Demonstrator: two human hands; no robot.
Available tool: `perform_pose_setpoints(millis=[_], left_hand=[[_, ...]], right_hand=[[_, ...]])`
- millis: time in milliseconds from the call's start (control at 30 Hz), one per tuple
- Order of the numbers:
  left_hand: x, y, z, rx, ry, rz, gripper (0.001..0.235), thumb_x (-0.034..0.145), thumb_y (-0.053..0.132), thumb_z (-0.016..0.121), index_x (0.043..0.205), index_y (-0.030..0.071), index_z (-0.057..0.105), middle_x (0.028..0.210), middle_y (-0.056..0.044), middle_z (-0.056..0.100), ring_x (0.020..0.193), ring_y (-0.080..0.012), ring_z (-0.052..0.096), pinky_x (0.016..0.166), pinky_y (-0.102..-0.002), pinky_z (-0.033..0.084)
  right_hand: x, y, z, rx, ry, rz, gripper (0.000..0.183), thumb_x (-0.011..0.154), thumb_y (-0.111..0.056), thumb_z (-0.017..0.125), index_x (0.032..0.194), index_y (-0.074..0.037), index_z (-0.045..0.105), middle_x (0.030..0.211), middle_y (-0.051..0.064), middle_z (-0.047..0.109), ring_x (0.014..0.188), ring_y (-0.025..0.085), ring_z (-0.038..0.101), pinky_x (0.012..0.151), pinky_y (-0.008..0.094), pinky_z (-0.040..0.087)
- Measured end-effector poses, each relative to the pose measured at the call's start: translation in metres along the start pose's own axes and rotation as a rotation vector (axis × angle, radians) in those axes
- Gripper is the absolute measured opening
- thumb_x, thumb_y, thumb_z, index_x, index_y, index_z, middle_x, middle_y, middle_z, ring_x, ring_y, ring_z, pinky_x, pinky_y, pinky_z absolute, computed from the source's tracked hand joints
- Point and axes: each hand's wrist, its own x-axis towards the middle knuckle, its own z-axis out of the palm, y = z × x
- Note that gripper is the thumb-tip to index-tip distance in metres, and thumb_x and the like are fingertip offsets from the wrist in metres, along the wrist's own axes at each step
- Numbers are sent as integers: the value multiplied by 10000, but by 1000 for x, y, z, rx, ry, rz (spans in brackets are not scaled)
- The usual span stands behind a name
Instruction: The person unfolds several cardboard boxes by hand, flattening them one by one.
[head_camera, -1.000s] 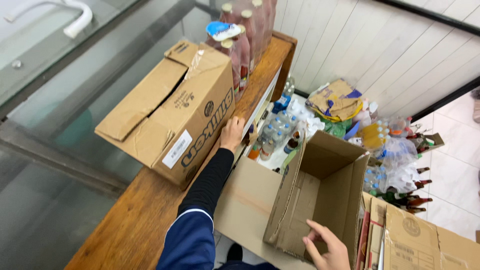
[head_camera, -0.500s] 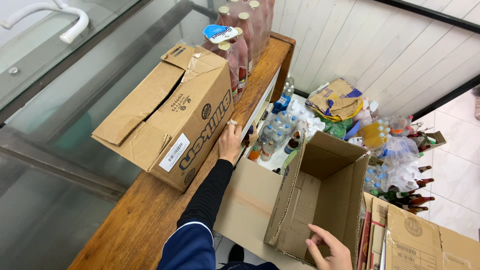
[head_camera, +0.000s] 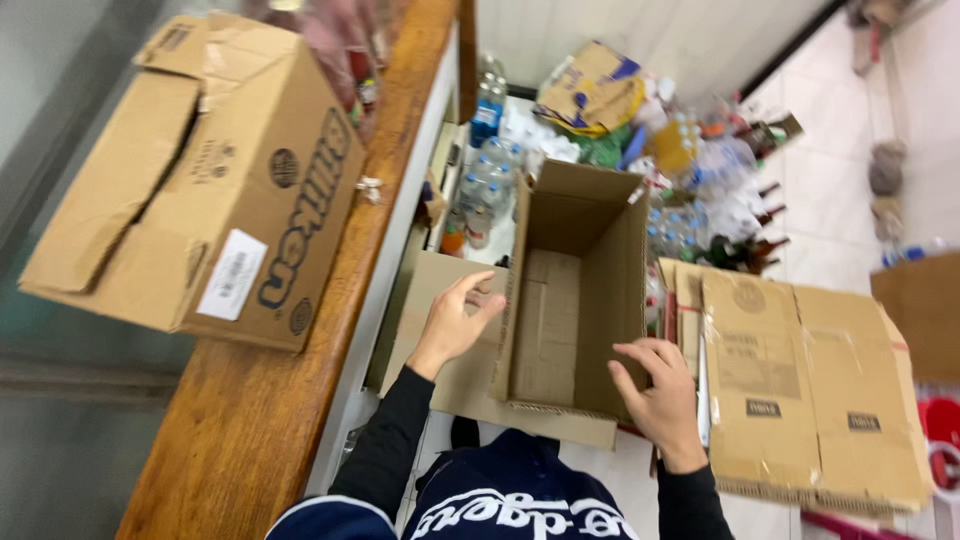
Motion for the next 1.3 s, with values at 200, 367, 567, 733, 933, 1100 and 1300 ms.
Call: perform_pose_setpoints(millis=[200,367,567,733,933,1100,1300], left_hand=[[-53,70,0,130,-303,-190,1129,980,515,854,1887,110,319,1711,-298,596,1484,-497,703,1203,-664,577],[-61,96,21,145,-327,-221,1155,1014,293,817,1921,75,136,1864,-416,332,1728,-666,262,1365,-839,267],[-67,63,50,335,-318,-172,936,1059,60,560,1897,1,148,1791,-431,421,1642,-627,466,1314,-753,445],[-70,66,43,285,-356,-168,907,1039,-7,568,1868,-71,206,1787,-432,432,1663,-588,448,1340,-725,420],[-81,74,43,287,-386,-156,874,1072,16,592,1864,-71,234,1760,-428,473,1658,-560,469,1349,-712,412],[-83,85,35,350,-456,-80,880,1139,190,647,1873,-47,222,1743,-448,485,1631,-627,476,1302,-788,423],[-87,76,57,418,-469,-54,1103,1023,216,742,1905,23,108,1907,-375,259,1749,-560,299,1388,-756,295]], right_hand=[[-31,-12,0,7,150,-188,137,972,-253,975,1061,-188,893,1052,0,769,1041,274,750,979,410,610],[-59,-8,-1,-74,80,-155,569,776,-602,1047,1041,-148,829,1524,178,676,1203,384,693,1021,488,582],[-78,-15,20,-37,-15,-381,464,842,-294,1034,864,-125,602,1540,220,699,1114,405,805,884,499,645],[-82,1,2,87,-493,-182,474,986,-405,938,930,-162,536,1482,145,819,1143,402,851,878,517,650],[-55,0,-3,96,-701,6,402,1062,-531,844,1016,-193,632,1003,148,879,825,423,843,770,514,607],[-29,24,39,52,-776,64,330,1143,-525,715,1072,-203,716,840,142,818,878,422,834,816,533,611],[-20,28,72,-212,-396,67,372,1004,-592,857,1208,-285,805,1174,31,776,1176,341,799,942,512,666]])
